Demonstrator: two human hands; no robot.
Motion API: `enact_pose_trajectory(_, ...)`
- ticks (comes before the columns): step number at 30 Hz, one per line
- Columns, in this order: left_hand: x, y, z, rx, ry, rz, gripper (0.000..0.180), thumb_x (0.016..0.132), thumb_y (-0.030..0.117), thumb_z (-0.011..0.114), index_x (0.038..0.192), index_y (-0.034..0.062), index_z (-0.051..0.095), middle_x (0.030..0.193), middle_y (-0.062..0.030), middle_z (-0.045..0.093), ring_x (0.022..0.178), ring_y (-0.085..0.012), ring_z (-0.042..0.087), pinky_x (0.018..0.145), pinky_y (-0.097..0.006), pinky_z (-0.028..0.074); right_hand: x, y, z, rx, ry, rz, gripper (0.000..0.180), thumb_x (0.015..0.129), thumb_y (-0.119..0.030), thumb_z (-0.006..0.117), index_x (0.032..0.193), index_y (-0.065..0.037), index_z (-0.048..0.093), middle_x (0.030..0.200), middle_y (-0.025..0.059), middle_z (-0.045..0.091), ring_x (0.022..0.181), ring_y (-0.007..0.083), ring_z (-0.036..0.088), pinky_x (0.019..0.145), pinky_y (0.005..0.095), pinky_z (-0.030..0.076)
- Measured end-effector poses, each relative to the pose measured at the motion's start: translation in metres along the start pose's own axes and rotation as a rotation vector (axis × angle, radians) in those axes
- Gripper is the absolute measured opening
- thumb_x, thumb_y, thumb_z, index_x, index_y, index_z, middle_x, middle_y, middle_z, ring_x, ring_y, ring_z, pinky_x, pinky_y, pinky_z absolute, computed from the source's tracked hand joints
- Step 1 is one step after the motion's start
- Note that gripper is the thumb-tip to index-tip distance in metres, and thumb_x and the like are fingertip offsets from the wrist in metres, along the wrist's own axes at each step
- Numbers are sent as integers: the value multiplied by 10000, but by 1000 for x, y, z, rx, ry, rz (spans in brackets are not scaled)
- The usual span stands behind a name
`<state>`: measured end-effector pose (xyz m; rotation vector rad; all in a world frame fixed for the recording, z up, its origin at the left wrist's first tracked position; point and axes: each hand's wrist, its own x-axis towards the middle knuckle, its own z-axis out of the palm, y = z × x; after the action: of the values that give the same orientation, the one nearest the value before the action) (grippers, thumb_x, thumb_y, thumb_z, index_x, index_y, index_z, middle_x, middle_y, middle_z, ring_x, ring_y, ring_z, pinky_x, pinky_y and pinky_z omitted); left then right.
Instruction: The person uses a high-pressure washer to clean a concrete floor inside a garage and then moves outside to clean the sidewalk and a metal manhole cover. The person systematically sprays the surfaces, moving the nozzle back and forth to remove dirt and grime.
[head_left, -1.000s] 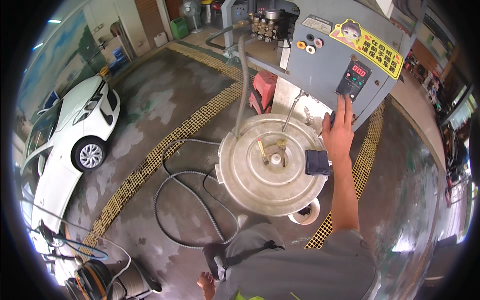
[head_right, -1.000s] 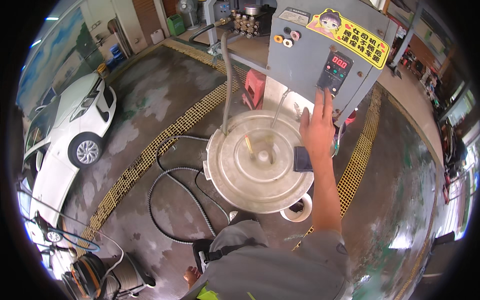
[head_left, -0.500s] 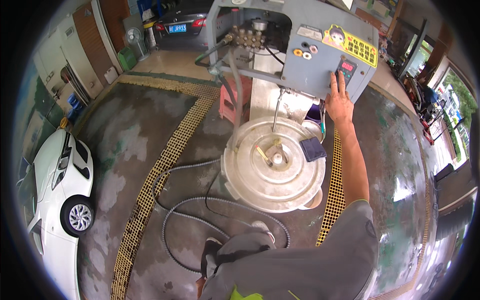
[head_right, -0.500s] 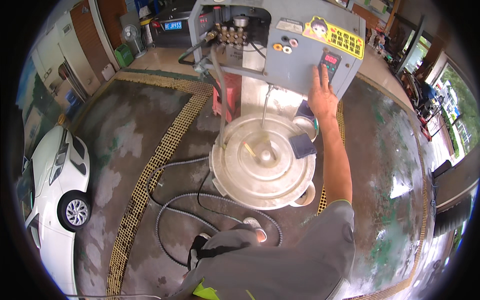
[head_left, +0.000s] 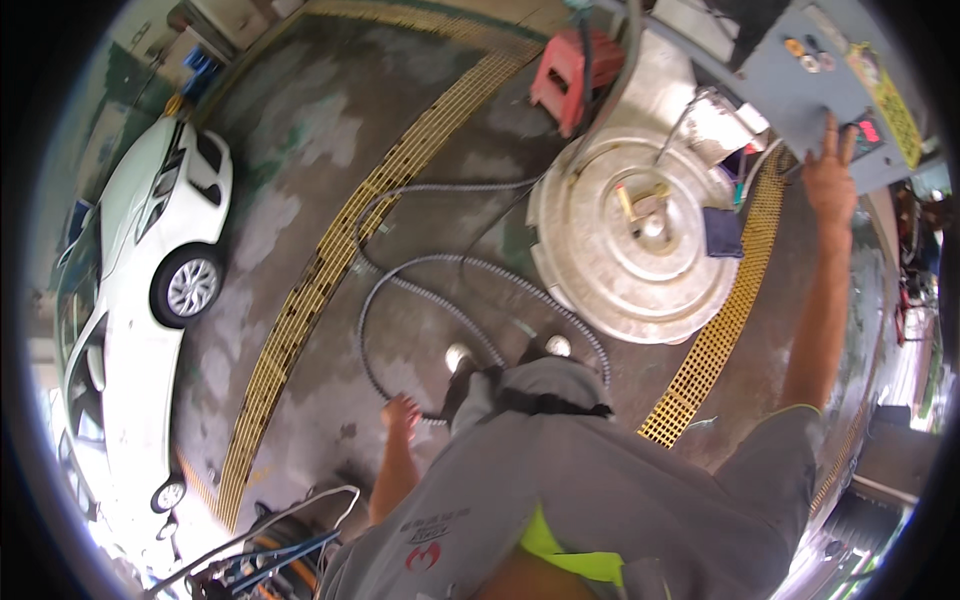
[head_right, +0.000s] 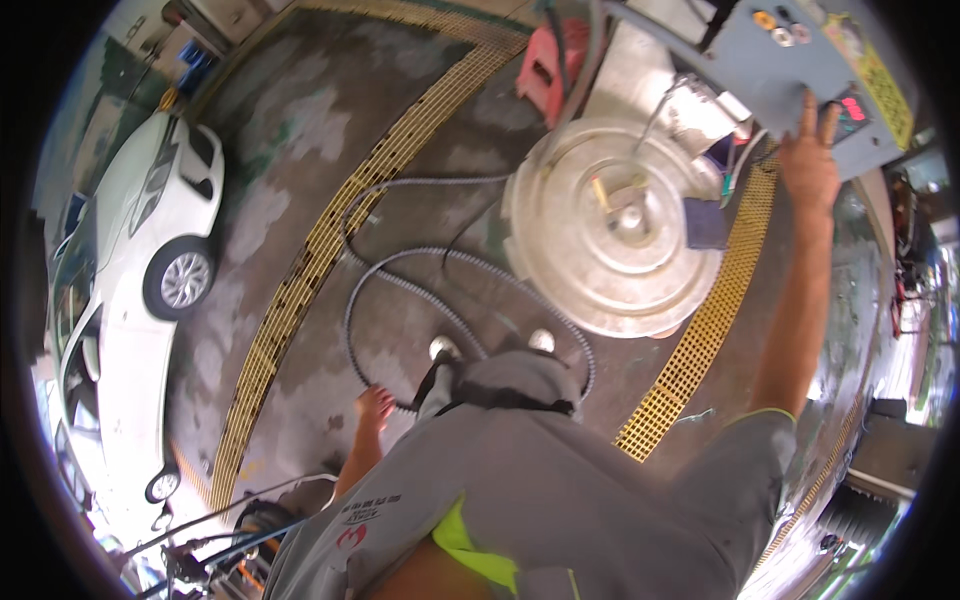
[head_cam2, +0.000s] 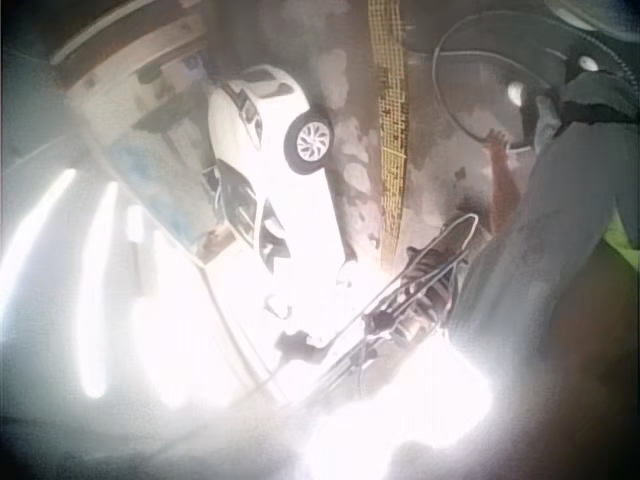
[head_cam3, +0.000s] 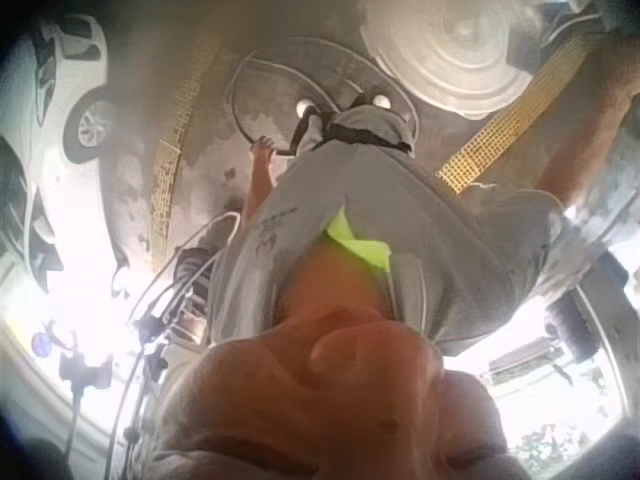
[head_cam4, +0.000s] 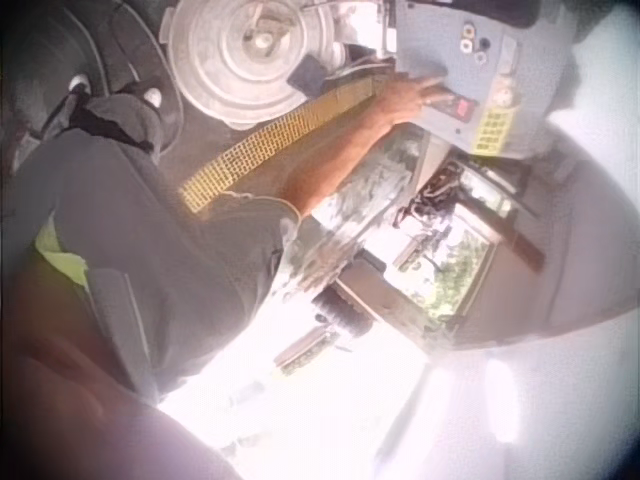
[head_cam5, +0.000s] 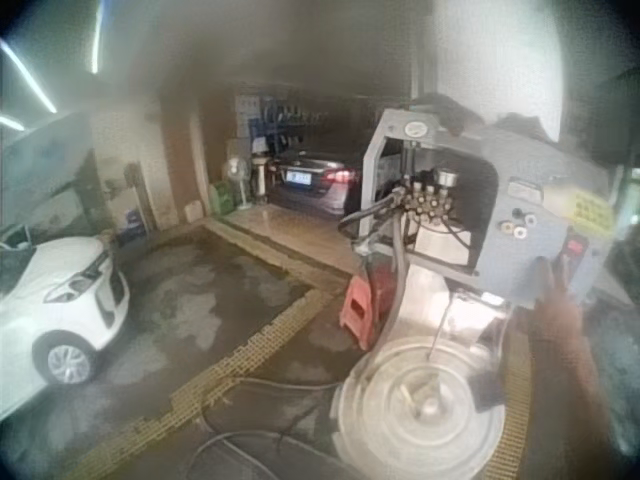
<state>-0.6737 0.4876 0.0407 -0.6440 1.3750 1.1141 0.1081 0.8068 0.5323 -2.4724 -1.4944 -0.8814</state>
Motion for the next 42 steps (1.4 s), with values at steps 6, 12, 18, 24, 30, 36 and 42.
enact_pose_trajectory(6,-13,-141,7,1183,-126,492,166,947,253,570,801,191,620,679,26,543,586,-156,546,502,-298,411,7,2,9,60,121,-53,685,1005,-369,584,1616,-345,273,1613,256,358,1269,459,580,923,555,561)
enact_pose_trajectory(12,0,-173,-24,1070,25,230,279,1002,311,596,1180,129,710,926,-15,711,747,-190,679,640,-355,526,9,-3,10,55,110,22,643,1011,-428,557,1600,-341,314,1614,242,368,1331,449,534,950,562,544)
enact_pose_trajectory(18,-64,-128,3,555,252,49,364,985,321,649,1288,119,634,1090,-48,702,901,-208,673,810,-392,536,3,3,19,49,187,-2,623,1008,-463,551,1582,-322,357,1628,177,373,1267,441,591,919,545,555)
enact_pose_trajectory(24,-49,-97,-3,578,154,12,264,987,313,630,1176,128,636,972,-12,671,784,-156,637,677,-332,510,13,21,40,-56,229,-3,637,1018,-454,554,1587,-245,359,1595,169,420,1341,400,539,953,510,550)
enact_pose_trajectory(30,-19,-28,22,790,136,80,224,985,279,585,802,153,618,624,35,506,449,-92,437,384,-282,303,19,29,25,-47,202,-91,676,1004,-322,601,1602,-184,317,1635,200,322,1334,416,541,984,497,540)
enact_pose_trajectory(36,16,150,12,687,-49,41,144,928,282,632,887,146,662,777,0,630,633,-120,596,609,-309,486,24,32,3,74,-21,-44,751,969,-156,632,1621,-141,258,1648,222,276,1402,432,463,1054,490,503)
enact_pose_trajectory(42,5,307,79,539,202,450,166,978,253,619,853,176,541,690,41,526,572,-84,521,488,-214,369,15,17,23,-9,116,56,726,949,-135,638,1585,-52,298,1588,294,323,1480,456,332,1155,501,408)
